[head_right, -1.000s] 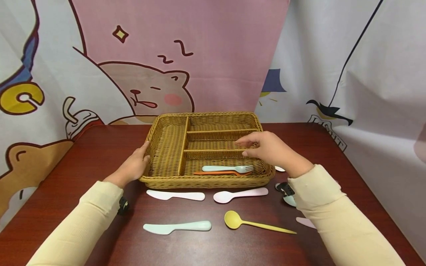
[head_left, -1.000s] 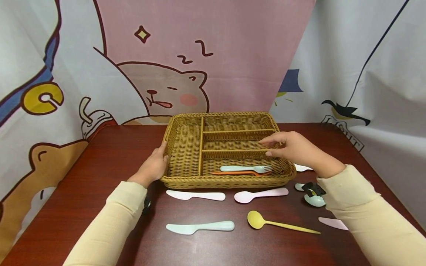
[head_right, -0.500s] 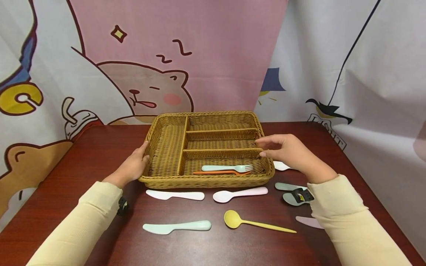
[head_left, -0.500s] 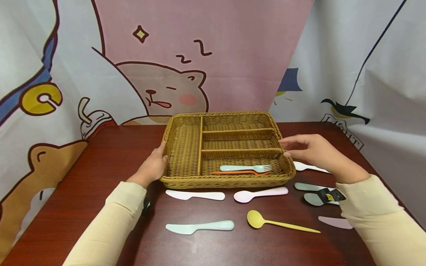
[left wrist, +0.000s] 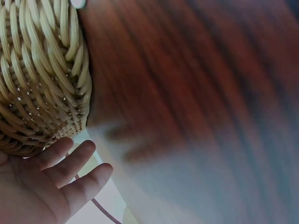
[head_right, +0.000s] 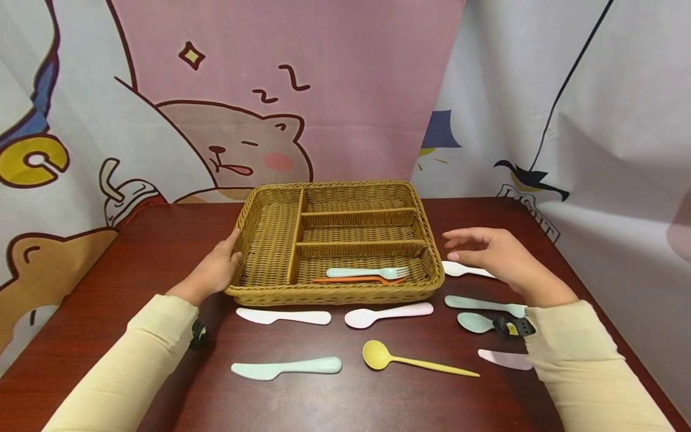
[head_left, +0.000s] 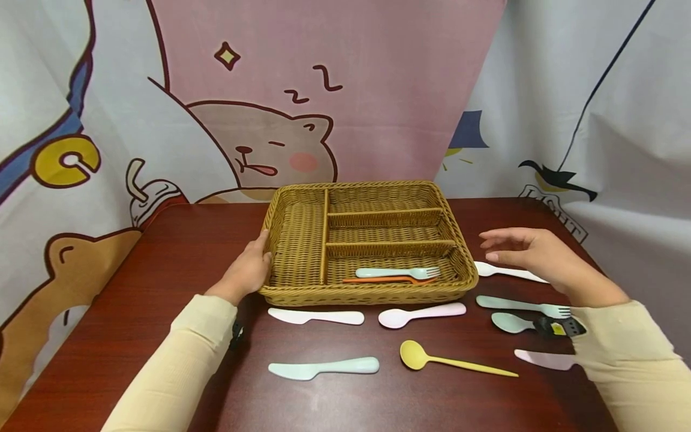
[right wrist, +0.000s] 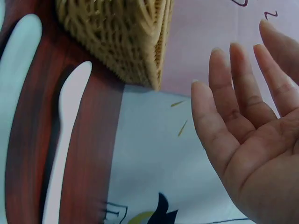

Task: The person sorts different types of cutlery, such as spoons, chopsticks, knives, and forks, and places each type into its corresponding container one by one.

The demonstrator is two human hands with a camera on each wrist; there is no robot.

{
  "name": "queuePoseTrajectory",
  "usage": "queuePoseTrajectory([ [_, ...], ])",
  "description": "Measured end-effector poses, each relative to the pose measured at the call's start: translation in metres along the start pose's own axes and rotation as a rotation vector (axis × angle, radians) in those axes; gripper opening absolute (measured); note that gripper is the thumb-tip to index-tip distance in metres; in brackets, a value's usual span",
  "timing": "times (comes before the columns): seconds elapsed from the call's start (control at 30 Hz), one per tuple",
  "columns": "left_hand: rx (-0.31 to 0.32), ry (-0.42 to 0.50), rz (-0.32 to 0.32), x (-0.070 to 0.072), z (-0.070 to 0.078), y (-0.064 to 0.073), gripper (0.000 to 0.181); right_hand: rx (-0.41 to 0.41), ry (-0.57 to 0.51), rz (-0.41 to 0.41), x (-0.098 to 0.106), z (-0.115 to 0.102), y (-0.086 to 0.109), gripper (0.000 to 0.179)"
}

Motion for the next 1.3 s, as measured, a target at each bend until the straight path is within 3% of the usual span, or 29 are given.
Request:
queuePoseTrajectory([
  [0.13,0.001,-0.001,0.000,0.001,0.000,0.001,0.058,-0.003,-0.024,-0.018,0.000,0.011,0.003,0.048],
  [0.8,0.007,-0.007,-0.008,0.000,-0.001,0.001,0.058,-0.119,0.064,-0.079,-0.010,0.062,0.020,0.052],
  [1.3,0.005,-0.013,-0.004,0.001,0.000,0.001,0.058,-0.103,0.055,-0.095,-0.014,0.084,0.028,0.043],
])
Point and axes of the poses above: each hand's wrist, its own y-axis away from the middle knuckle, its own x-axis out of the back of the hand, z = x × y, the point moved 6 cm from there along -y, towards the middle knuckle, and after that the axes turned 9 degrees about -z, right-handed, at the moved point
